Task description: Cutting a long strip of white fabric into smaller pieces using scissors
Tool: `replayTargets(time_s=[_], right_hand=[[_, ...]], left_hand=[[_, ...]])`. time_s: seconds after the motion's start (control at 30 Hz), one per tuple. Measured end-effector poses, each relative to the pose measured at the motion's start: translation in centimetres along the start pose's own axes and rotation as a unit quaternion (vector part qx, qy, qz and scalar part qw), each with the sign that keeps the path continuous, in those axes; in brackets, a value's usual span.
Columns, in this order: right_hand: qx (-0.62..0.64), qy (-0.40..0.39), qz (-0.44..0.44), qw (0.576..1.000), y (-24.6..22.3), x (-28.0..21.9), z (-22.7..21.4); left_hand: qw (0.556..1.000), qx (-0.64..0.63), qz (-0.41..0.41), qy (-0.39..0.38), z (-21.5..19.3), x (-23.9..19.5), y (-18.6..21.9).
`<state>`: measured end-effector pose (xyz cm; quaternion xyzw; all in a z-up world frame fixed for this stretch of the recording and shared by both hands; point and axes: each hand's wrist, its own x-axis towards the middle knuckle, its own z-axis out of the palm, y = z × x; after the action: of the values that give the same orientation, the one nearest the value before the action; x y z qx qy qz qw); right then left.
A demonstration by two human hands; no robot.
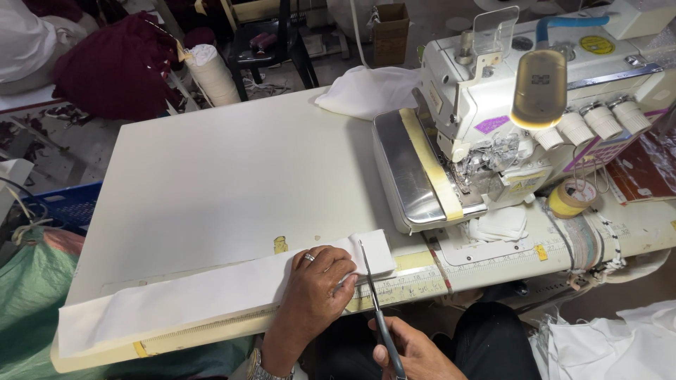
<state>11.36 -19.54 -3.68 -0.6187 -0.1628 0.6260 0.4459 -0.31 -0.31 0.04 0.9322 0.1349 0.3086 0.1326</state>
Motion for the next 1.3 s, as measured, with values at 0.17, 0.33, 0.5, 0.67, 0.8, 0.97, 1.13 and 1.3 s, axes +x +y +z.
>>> replayTargets(time_s=[0.17, 0.33, 0.5, 0.67, 0.8, 0.97, 1.13, 1.3], right_hand=[[0.077, -0.01, 0.011, 0.997, 0.0, -0.1, -0.2], [0.078, -0.022, -0.005, 0.997, 1.5, 1.2, -0.9], [0.089, -0.026, -0.031, 0.995, 3.3, 2.6, -1.7], [0.124, -0.026, -0.004, 0.992, 3.2, 2.7, -1.5], [0.02, -0.018, -0.015, 1.0, 3.1, 2.8, -1.9], [0.111, -0.051, -0.066, 0.99, 5.2, 3.8, -2.6], [0.006, -0.042, -0.096, 0.994, 5.3, 4.4, -3.1], [0.119, -0.047, -0.054, 0.99, 4.8, 3.8, -2.4]], left_hand=[[0.997, -0.055, -0.051, 0.0, -0.6, 0.4, 0.7], [0.982, -0.162, -0.092, 0.035, -1.7, 1.0, 1.0], [0.939, -0.287, -0.125, 0.142, -3.3, -0.5, 0.2], [0.673, -0.207, -0.402, 0.585, -4.6, -5.4, -3.3], [0.82, -0.032, -0.228, 0.523, -3.2, -7.3, -0.5], [0.992, 0.033, -0.051, 0.107, 0.3, -1.5, 3.8], [0.994, 0.014, -0.096, 0.055, 2.2, -0.7, 2.8], [0.959, -0.129, -0.156, 0.201, -0.1, -2.3, 2.3]])
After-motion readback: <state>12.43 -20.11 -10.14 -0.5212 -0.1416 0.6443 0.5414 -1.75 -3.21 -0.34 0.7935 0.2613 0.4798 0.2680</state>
